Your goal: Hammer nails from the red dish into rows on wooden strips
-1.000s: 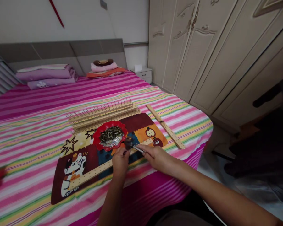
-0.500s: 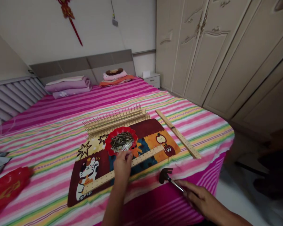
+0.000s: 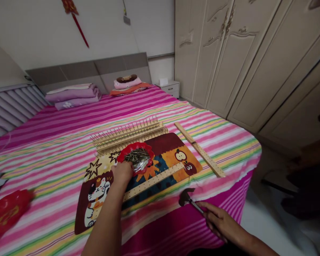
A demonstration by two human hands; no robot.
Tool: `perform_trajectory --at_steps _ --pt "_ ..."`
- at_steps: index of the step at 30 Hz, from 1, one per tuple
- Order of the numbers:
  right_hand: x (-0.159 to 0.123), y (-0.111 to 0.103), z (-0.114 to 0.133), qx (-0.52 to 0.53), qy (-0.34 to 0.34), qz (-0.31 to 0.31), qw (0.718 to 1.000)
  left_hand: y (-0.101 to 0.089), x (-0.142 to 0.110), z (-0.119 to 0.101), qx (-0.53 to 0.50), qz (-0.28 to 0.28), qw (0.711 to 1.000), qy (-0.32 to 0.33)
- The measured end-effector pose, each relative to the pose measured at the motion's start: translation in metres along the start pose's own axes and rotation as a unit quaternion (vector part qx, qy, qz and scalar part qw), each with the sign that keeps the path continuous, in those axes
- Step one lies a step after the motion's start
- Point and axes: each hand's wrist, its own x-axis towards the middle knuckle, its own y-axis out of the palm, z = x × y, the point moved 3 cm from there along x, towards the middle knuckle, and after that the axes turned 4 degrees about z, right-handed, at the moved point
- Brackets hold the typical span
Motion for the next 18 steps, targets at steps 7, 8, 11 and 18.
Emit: perform_trajectory --at_steps 7,8,11,18 --pt "0.0 -0.001 0.0 0.011 0.004 0.008 1.0 -0.014 -0.008 0.014 -0.234 0.001 0.972 0.008" --pt "0.0 -0.001 0.001 0.01 0.001 0.009 1.0 -0.015 -0.011 0.015 -0.322 0.001 0.947 0.008" --pt "-0.002 -0.001 0.003 0.002 -0.007 0.012 1.0 -0.018 -0.027 0.011 -0.557 0.027 0.83 -0.014" --pt "-0.004 -0.002 0.008 0.0 -0.003 0.012 1.0 -0.005 -0.065 -0.012 -0.668 0.093 0.737 -0.035"
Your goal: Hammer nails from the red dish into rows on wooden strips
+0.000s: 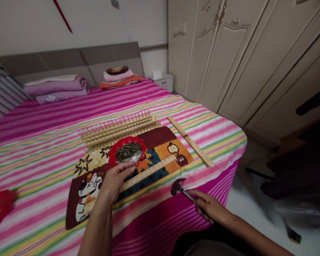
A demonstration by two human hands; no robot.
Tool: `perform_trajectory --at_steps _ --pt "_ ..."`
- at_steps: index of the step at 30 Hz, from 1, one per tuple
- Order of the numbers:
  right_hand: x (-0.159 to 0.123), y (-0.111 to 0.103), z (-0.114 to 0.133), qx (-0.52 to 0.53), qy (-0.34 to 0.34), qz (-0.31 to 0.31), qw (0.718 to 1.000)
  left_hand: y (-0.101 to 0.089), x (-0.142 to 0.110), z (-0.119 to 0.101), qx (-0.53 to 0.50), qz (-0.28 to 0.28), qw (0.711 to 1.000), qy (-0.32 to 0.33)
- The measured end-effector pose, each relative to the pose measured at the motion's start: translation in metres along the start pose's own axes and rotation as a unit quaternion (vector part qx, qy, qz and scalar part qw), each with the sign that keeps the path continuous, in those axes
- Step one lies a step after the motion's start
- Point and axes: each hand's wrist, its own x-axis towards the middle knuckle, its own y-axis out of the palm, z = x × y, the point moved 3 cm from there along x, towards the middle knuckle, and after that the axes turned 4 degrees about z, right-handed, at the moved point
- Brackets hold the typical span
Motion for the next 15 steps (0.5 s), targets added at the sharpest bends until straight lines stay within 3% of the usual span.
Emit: perform_trajectory --at_steps 8,15 --pt "0.004 0.0 -0.006 -0.002 -0.005 -0.004 1.0 0.026 0.012 0.045 0.0 -0.078 0.997 0.016" --pt "0.004 -0.001 -0.006 -0.006 0.001 0.001 1.0 0.032 0.017 0.053 0.049 -0.119 0.991 0.034"
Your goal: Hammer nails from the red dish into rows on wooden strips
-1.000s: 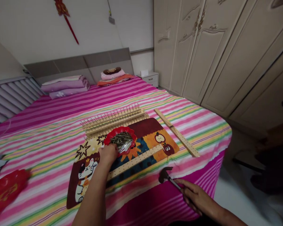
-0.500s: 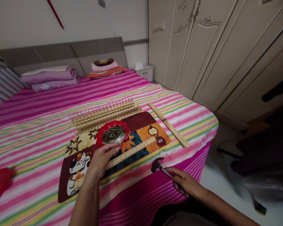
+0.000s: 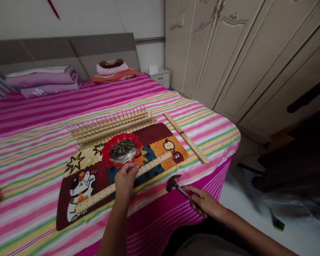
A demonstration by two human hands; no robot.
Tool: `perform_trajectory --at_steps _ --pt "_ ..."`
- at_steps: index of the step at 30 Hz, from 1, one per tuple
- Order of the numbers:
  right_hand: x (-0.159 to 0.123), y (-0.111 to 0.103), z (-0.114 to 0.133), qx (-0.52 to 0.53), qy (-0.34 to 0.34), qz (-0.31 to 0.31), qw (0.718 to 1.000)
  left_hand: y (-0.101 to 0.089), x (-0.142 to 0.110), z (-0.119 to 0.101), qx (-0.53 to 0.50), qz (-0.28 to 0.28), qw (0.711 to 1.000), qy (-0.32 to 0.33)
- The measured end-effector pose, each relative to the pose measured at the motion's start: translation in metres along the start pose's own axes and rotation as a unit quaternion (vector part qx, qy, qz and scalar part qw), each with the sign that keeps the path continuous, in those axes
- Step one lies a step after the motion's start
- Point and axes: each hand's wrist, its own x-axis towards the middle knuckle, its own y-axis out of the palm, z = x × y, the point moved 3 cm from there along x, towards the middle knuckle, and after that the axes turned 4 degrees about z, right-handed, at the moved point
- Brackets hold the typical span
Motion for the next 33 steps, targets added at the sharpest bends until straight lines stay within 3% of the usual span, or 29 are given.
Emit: perform_trajectory --at_steps 9,12,17,21,24,28,33 --pt "-0.003 0.001 0.001 -0.015 -0.006 -0.001 1.0 0.002 -0.004 0.003 0.141 -0.002 0.987 0.077" --pt "-0.01 0.005 0.014 -0.049 -0.057 0.001 0.997 0.003 -0.006 0.001 0.167 -0.007 0.979 0.118" --pt "-0.024 0.02 0.083 -0.139 -0.225 0.01 0.964 0.002 -0.007 0.002 0.189 -0.017 0.968 0.166" --pt "-0.025 0.035 0.149 -0.244 -0.361 -0.022 0.9 0.003 -0.007 0.004 0.196 -0.017 0.963 0.183" --pt "-0.014 0.047 0.176 -0.315 -0.402 -0.027 0.859 0.004 -0.008 0.005 0.194 -0.018 0.959 0.208" --pt "-0.003 0.059 0.182 -0.365 -0.384 0.014 0.848 0.005 -0.007 0.006 0.201 -0.022 0.955 0.217" --pt "-0.026 0.048 0.168 -0.322 -0.361 0.013 0.875 0.006 -0.008 0.007 0.196 -0.025 0.957 0.213"
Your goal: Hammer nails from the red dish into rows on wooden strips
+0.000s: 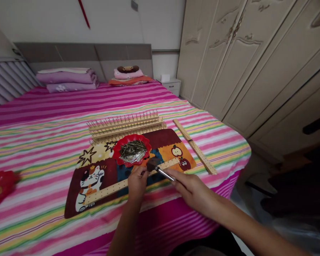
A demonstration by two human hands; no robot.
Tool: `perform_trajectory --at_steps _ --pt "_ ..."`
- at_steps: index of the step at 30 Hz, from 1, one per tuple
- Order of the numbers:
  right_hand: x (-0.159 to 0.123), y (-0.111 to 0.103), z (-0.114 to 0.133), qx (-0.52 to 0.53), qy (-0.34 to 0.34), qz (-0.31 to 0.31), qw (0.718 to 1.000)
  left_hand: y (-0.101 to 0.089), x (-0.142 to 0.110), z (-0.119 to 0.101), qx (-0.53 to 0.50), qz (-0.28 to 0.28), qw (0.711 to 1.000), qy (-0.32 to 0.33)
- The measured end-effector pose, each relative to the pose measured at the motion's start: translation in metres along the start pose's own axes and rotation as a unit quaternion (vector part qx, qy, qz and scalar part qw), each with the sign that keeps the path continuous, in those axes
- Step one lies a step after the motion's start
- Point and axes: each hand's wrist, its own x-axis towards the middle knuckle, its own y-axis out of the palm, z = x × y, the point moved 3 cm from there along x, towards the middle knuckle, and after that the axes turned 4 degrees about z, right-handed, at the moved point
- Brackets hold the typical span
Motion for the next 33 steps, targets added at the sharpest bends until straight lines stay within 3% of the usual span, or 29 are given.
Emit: perform_trajectory --at_steps 3,6,9,11,13,17,19,22,24,29,31,33 --pt "-0.033 0.003 -0.02 0.06 0.074 0.024 0.995 0.001 -0.001 -0.002 -0.005 0.005 1.0 -0.022" --pt "-0.063 0.019 -0.061 0.113 0.144 0.029 0.983 -0.004 -0.001 -0.003 -0.023 0.023 0.999 -0.043" --pt "-0.086 0.04 -0.105 0.151 0.209 0.004 0.966 -0.025 0.009 -0.004 -0.009 0.014 0.999 -0.05" --pt "-0.095 0.052 -0.124 0.191 0.257 -0.009 0.947 -0.045 0.022 -0.006 0.066 -0.013 0.997 -0.04" --pt "-0.1 0.059 -0.133 0.238 0.295 -0.016 0.925 -0.06 0.04 -0.009 0.186 -0.008 0.982 -0.023" --pt "-0.099 0.063 -0.133 0.291 0.348 -0.009 0.891 -0.062 0.07 -0.006 0.399 0.106 0.91 -0.04" --pt "-0.098 0.064 -0.132 0.3 0.359 -0.004 0.884 -0.057 0.078 -0.003 0.444 0.132 0.884 -0.069" --pt "-0.098 0.064 -0.132 0.304 0.361 -0.006 0.881 -0.05 0.083 -0.002 0.461 0.144 0.872 -0.077" --pt "-0.098 0.064 -0.133 0.307 0.363 -0.002 0.88 -0.05 0.084 -0.003 0.456 0.152 0.874 -0.07" --pt "-0.096 0.062 -0.13 0.312 0.365 0.012 0.877 -0.067 0.085 -0.005 0.357 0.128 0.922 -0.079" --pt "-0.096 0.061 -0.129 0.313 0.367 0.005 0.876 -0.075 0.081 -0.005 0.268 0.119 0.952 -0.086" --pt "-0.096 0.061 -0.129 0.313 0.367 0.003 0.876 -0.081 0.074 -0.005 0.103 0.108 0.982 -0.111"
